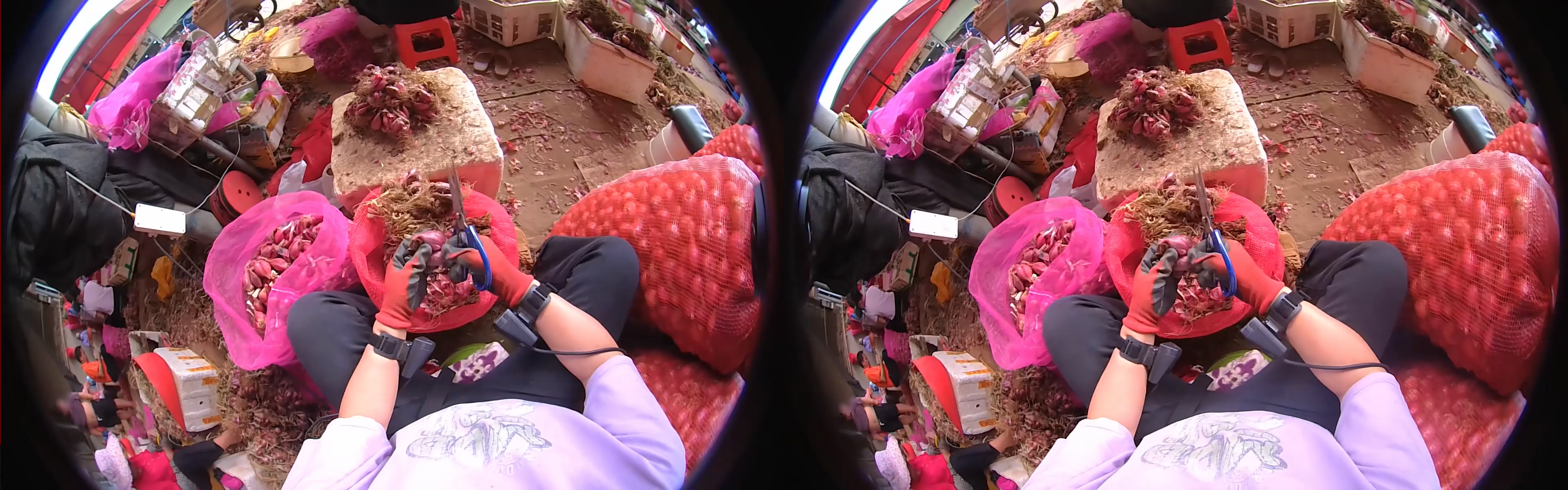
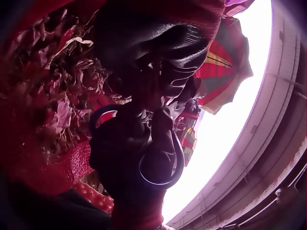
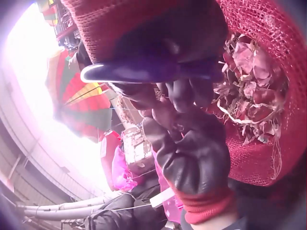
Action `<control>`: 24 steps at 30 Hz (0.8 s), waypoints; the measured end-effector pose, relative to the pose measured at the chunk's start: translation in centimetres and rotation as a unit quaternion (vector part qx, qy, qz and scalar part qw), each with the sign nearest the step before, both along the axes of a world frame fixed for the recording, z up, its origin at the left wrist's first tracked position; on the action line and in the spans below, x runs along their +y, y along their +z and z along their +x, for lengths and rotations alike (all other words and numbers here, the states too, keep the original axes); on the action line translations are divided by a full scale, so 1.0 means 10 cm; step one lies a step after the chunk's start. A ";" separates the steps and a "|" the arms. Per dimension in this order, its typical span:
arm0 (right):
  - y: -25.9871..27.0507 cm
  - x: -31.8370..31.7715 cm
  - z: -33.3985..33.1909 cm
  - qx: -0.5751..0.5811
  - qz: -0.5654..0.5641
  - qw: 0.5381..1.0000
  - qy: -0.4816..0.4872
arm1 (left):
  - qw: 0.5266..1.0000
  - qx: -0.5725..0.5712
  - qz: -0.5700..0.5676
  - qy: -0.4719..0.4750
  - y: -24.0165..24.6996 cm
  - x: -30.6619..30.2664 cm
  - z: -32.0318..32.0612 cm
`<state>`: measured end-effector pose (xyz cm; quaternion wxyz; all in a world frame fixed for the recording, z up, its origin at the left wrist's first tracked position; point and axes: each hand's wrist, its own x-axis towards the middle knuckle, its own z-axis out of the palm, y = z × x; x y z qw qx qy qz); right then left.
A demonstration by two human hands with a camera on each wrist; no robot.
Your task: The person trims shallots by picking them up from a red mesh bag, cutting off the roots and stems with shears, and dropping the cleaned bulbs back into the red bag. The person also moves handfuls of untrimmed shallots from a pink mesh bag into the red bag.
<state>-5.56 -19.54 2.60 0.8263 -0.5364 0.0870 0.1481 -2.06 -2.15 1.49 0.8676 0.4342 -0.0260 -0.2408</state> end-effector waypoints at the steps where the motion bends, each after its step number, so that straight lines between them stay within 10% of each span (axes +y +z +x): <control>1: 0.01 0.03 -0.01 0.005 -0.006 1.000 0.003 | 1.000 0.011 0.000 0.005 -0.08 0.03 0.01; 8: 0.05 0.09 -0.01 0.032 0.176 0.983 -0.044 | 1.000 -0.002 0.027 -0.016 0.14 0.02 -0.01; 24: 0.03 0.08 0.00 -0.181 -0.145 0.973 0.011 | 0.996 0.059 -0.017 -0.057 0.20 0.06 -0.07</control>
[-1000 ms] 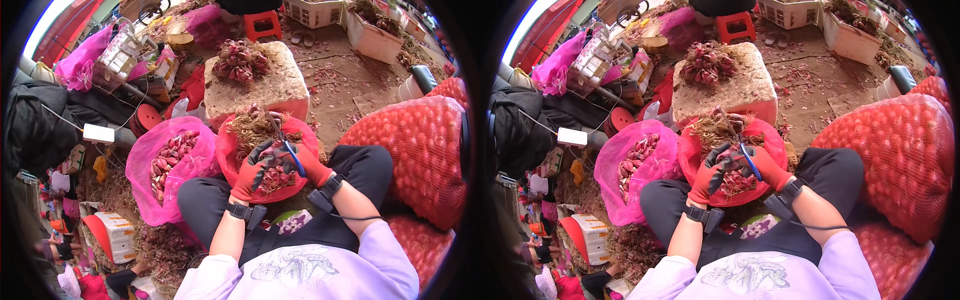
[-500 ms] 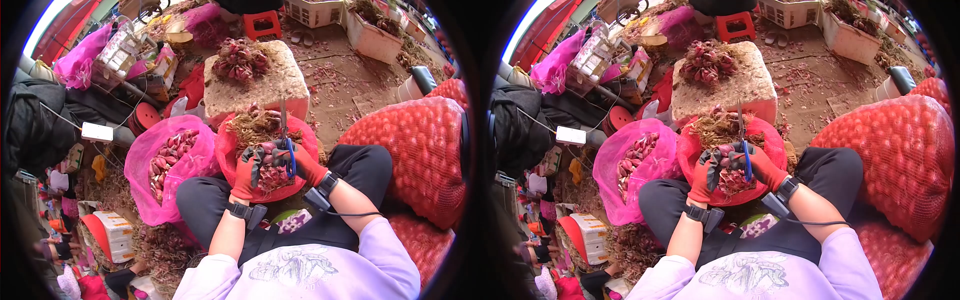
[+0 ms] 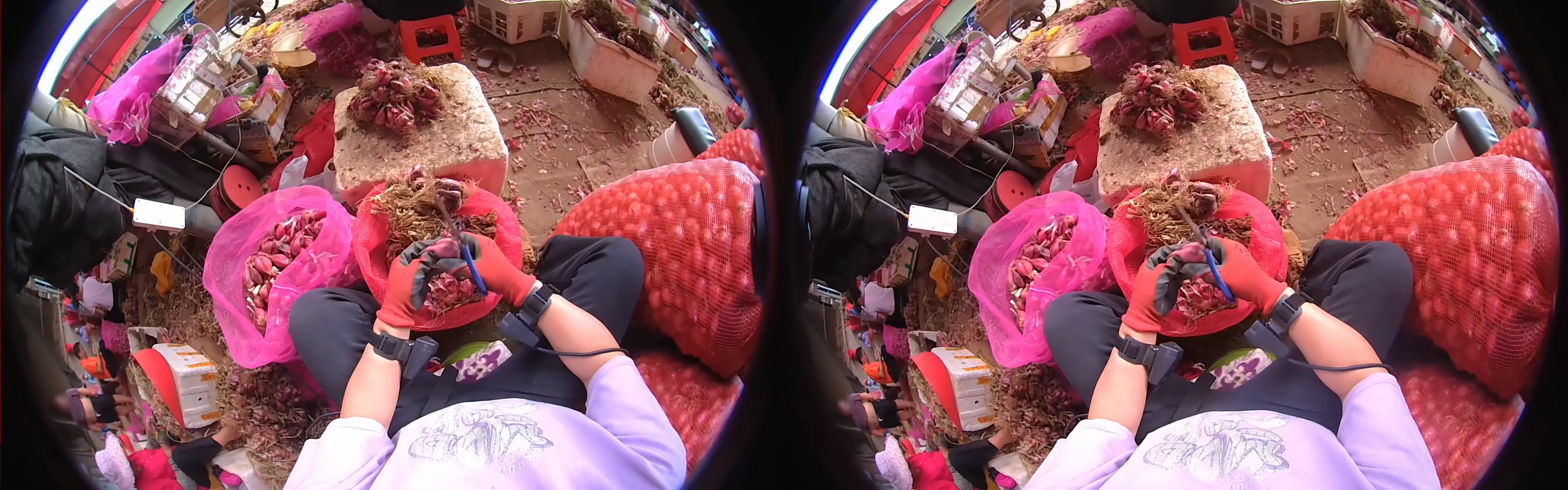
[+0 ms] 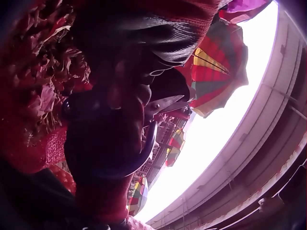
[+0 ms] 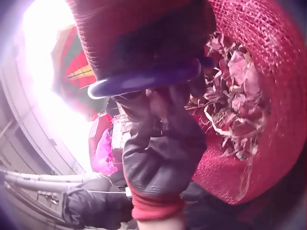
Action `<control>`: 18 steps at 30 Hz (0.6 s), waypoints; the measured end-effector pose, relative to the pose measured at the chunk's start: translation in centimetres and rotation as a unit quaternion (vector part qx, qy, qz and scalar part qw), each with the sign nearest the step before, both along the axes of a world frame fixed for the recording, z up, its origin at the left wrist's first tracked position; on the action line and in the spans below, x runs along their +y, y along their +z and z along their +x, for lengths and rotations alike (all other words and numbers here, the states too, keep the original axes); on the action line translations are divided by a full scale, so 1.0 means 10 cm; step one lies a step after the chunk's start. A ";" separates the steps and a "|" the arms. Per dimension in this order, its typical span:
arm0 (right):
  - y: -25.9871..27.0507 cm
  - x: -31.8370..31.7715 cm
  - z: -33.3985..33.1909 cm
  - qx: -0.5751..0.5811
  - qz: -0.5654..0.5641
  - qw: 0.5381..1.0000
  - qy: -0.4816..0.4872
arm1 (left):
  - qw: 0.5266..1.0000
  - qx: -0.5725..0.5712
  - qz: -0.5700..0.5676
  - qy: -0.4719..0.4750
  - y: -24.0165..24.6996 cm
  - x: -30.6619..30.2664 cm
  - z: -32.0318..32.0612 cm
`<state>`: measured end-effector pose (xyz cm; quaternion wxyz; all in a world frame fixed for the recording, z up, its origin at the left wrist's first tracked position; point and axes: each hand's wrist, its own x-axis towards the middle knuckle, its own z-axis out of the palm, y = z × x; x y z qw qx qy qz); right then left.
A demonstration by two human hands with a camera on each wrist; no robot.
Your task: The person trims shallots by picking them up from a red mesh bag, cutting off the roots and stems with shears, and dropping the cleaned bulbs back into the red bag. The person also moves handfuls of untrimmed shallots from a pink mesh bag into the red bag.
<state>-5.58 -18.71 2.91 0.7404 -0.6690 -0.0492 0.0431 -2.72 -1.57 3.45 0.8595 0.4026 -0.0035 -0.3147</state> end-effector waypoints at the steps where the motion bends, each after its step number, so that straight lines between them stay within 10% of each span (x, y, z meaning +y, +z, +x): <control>1: 0.04 0.01 0.00 -0.011 -0.011 1.000 0.017 | 1.000 0.008 -0.005 0.002 -0.05 0.01 0.00; 6: 0.28 -0.08 -0.05 0.197 0.031 0.965 0.171 | 0.983 -0.151 0.101 0.018 -0.39 0.10 0.06; 7: 0.16 -0.01 -0.03 0.088 -0.061 0.983 0.150 | 0.972 -0.205 0.109 0.033 -0.46 0.11 0.08; 11: 0.03 -0.07 0.03 0.296 0.369 0.870 0.137 | 0.990 -0.074 -0.112 -0.044 -0.01 -0.03 0.04; 18: -0.01 -0.07 -0.02 0.220 0.071 0.971 -0.057 | 0.996 -0.016 0.082 -0.027 -0.22 -0.04 0.03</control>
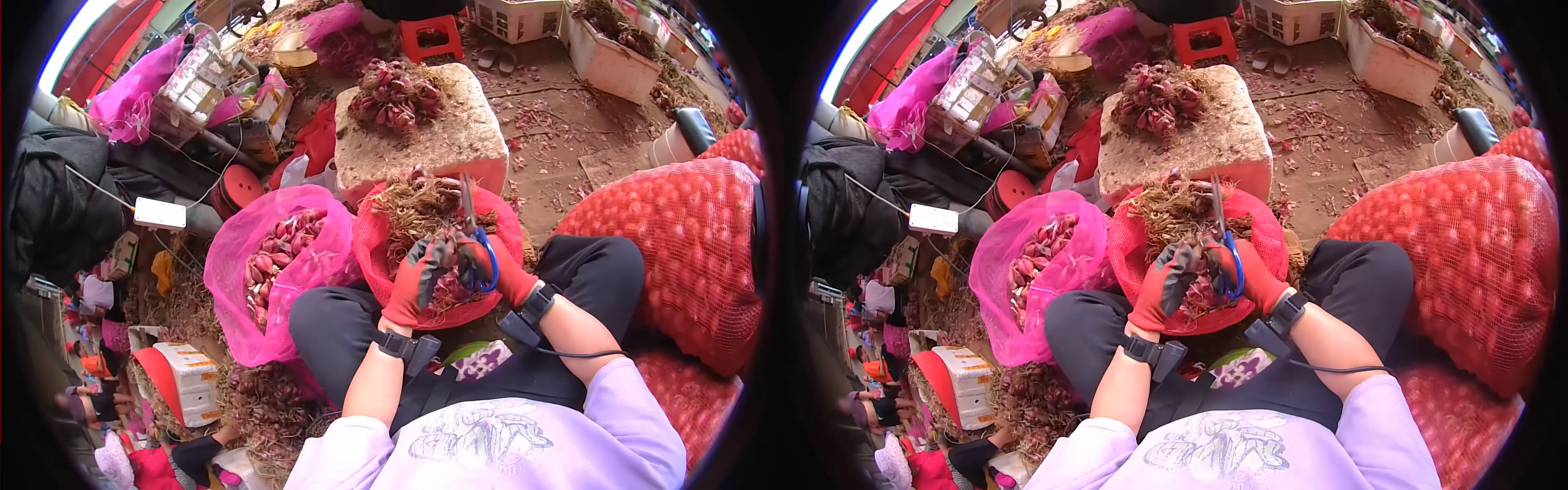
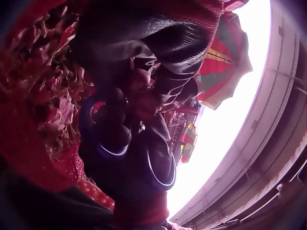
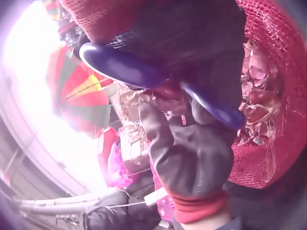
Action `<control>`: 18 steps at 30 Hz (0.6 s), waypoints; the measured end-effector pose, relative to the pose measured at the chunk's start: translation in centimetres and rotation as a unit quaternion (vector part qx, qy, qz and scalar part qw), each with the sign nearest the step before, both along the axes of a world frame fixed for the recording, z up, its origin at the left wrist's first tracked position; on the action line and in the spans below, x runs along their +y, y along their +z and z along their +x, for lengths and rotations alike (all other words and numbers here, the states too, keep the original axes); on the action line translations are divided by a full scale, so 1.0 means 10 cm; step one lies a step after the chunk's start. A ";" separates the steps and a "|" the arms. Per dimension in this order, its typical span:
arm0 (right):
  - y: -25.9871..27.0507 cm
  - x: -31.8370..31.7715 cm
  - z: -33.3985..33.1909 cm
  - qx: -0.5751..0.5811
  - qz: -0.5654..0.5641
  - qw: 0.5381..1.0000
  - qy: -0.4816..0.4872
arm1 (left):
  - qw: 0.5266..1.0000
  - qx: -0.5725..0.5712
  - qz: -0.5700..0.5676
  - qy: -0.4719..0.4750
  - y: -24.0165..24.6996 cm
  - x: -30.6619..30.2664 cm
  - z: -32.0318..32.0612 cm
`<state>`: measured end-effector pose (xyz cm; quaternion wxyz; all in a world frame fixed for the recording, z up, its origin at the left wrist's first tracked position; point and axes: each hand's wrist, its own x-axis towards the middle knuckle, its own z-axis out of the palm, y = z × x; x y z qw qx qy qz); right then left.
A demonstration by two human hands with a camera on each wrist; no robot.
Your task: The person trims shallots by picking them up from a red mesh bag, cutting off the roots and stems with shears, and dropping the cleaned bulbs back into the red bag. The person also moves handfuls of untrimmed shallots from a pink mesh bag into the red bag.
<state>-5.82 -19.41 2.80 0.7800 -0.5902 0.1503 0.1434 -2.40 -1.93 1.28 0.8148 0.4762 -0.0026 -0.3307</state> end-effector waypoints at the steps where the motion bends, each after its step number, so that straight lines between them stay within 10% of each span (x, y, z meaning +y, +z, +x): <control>1: 0.01 -0.04 0.01 0.018 -0.069 0.997 0.005 | 0.998 -0.021 -0.059 -0.007 -0.07 -0.02 0.04; 4: -0.06 -0.03 0.09 -0.123 -0.034 0.992 -0.010 | 0.996 0.028 -0.062 0.050 -0.07 -0.06 0.02; 6: -0.06 -0.07 0.08 -0.156 -0.104 0.981 0.054 | 0.980 -0.193 0.045 0.034 -0.12 -0.07 -0.01; 8: -0.05 -0.11 0.05 -0.185 -0.170 0.961 0.116 | 0.982 -0.174 0.078 0.003 -0.14 -0.07 -0.03; 10: 0.03 -0.13 0.04 -0.098 -0.057 0.985 0.130 | 0.995 0.084 0.034 -0.036 0.05 -0.04 -0.05; 18: 0.19 0.01 0.01 -0.021 0.104 0.991 0.076 | 0.990 0.132 0.006 -0.053 0.02 0.01 -0.02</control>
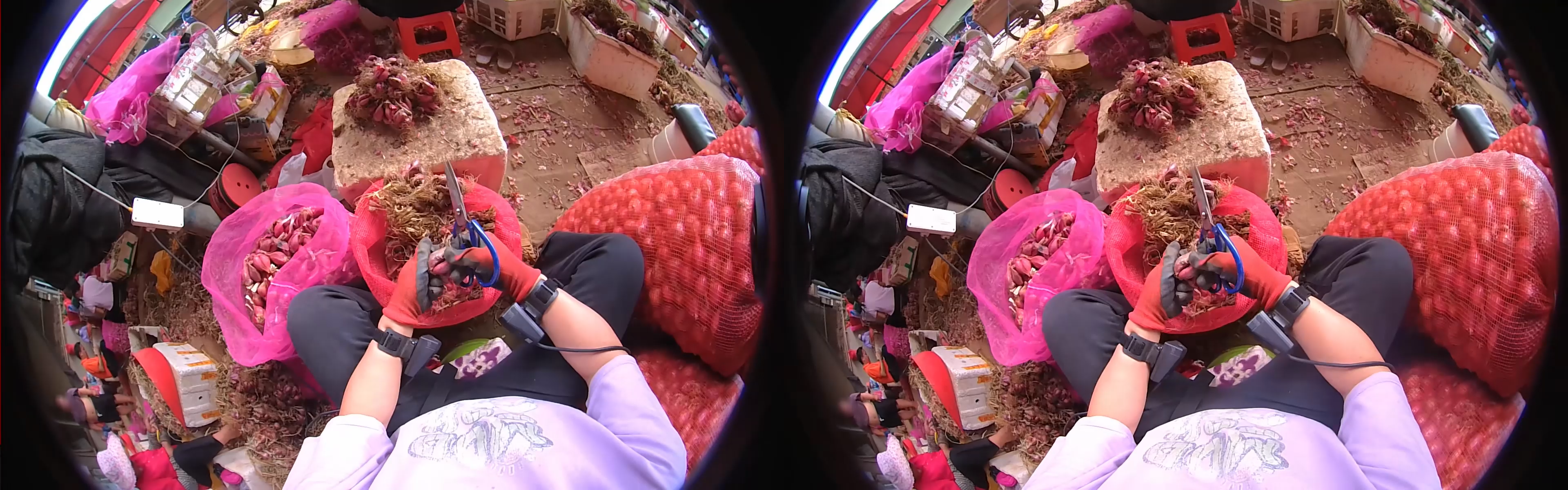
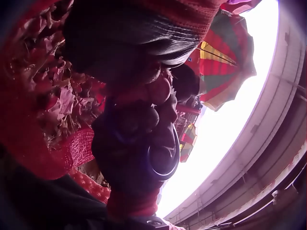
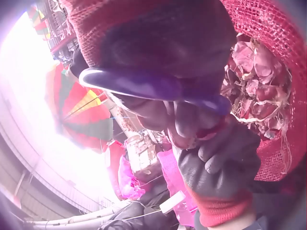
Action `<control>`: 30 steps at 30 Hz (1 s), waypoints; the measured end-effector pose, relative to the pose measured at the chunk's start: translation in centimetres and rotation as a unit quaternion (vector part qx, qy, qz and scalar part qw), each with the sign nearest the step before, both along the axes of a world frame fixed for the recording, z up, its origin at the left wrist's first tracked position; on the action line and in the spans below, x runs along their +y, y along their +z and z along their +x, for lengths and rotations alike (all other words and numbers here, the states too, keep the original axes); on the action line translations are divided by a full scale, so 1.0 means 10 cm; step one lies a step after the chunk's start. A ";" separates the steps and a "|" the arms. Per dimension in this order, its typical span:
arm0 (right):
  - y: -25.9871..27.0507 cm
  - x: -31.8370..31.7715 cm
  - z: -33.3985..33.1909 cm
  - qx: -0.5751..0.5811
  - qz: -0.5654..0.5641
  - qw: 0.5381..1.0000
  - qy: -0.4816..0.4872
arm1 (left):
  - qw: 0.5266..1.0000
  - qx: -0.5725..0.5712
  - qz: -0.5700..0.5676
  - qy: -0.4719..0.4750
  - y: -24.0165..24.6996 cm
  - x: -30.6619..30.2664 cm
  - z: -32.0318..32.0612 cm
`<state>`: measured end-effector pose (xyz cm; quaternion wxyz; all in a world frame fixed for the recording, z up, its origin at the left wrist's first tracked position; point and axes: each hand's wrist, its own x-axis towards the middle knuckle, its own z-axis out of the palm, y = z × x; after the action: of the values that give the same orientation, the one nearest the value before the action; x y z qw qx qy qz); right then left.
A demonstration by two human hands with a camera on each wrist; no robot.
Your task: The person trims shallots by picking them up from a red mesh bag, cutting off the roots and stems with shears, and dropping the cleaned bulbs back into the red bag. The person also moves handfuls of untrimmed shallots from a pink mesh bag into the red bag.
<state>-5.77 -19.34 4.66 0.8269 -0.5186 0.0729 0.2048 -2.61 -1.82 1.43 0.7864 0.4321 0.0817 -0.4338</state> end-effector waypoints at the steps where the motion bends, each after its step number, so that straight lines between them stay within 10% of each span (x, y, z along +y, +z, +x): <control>1: 0.01 -0.01 0.00 -0.014 -0.028 0.999 0.009 | 1.000 0.012 -0.018 0.003 -0.02 0.01 0.00; 9: -0.08 -0.07 -0.02 -0.150 -0.208 0.966 0.031 | 0.999 0.047 -0.020 0.011 -0.03 -0.02 -0.06; 13: -0.21 -0.02 -0.01 -0.348 -0.553 0.756 -0.040 | 0.997 0.005 0.033 -0.071 0.08 0.01 -0.02; 17: -0.32 0.00 0.01 -0.337 -0.540 0.766 -0.086 | 0.999 0.013 0.026 -0.036 0.34 -0.09 -0.09; 24: -0.28 -0.25 0.08 -0.056 -0.141 0.988 -0.014 | 0.989 -0.117 0.052 0.070 0.22 -0.16 -0.06; 30: -0.09 -0.16 0.03 -0.011 -0.035 0.999 0.005 | 0.988 -0.132 0.085 0.014 0.24 0.07 0.03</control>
<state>-5.49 -20.93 3.71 0.8080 -0.5496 0.0682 0.2009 -2.31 -1.16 3.78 0.7569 0.5494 0.0198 -0.3535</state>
